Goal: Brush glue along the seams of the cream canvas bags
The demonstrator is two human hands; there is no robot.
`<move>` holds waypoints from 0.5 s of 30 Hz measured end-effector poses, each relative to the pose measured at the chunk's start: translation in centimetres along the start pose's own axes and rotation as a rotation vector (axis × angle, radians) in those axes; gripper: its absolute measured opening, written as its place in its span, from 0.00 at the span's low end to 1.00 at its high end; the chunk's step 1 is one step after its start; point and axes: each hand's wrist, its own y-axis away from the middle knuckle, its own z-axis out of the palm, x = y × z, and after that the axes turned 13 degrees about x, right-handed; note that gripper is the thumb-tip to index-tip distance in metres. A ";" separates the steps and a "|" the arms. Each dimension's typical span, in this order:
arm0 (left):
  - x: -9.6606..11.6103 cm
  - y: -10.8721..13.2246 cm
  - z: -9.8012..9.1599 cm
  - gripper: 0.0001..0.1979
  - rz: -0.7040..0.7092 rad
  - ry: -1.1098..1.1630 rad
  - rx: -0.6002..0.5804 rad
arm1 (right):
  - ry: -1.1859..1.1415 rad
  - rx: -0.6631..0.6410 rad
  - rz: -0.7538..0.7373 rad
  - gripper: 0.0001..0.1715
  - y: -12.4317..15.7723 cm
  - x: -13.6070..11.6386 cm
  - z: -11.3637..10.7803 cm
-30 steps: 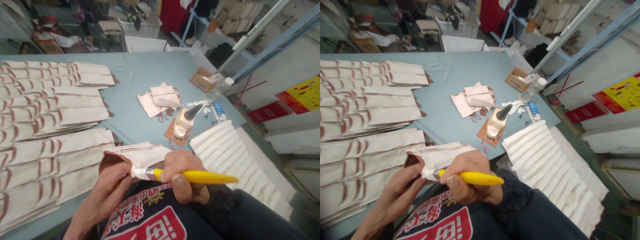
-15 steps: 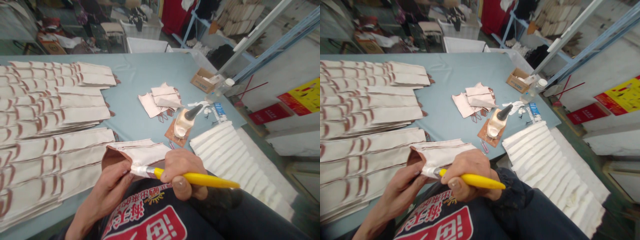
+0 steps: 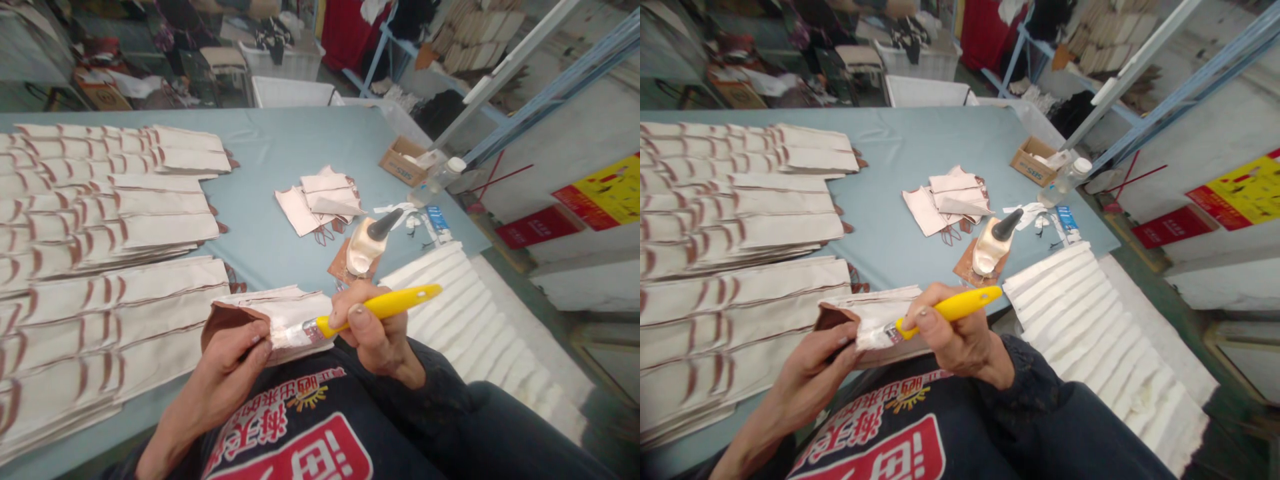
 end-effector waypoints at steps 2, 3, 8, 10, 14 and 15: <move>-0.2 -0.2 0.1 0.11 -0.140 0.038 0.001 | -0.094 0.068 0.063 0.22 -0.6 -0.4 0.0; -0.4 -0.3 0.0 0.11 -0.219 0.065 0.011 | -0.124 0.100 0.077 0.22 -0.9 -0.7 0.1; -1.3 -1.5 -0.3 0.13 -0.550 0.332 0.024 | -0.134 0.234 -0.073 0.20 -1.7 -1.0 1.3; -1.0 -1.9 -0.4 0.14 -0.621 0.465 0.001 | -0.126 0.242 -0.137 0.18 -1.6 -0.7 1.8; 0.2 -2.5 -0.1 0.18 -0.722 0.637 -0.042 | 0.076 0.141 -0.270 0.12 -1.1 0.5 2.1; 0.5 -2.5 -0.1 0.18 -0.739 0.664 -0.050 | 0.138 0.134 -0.310 0.11 -1.1 0.8 2.0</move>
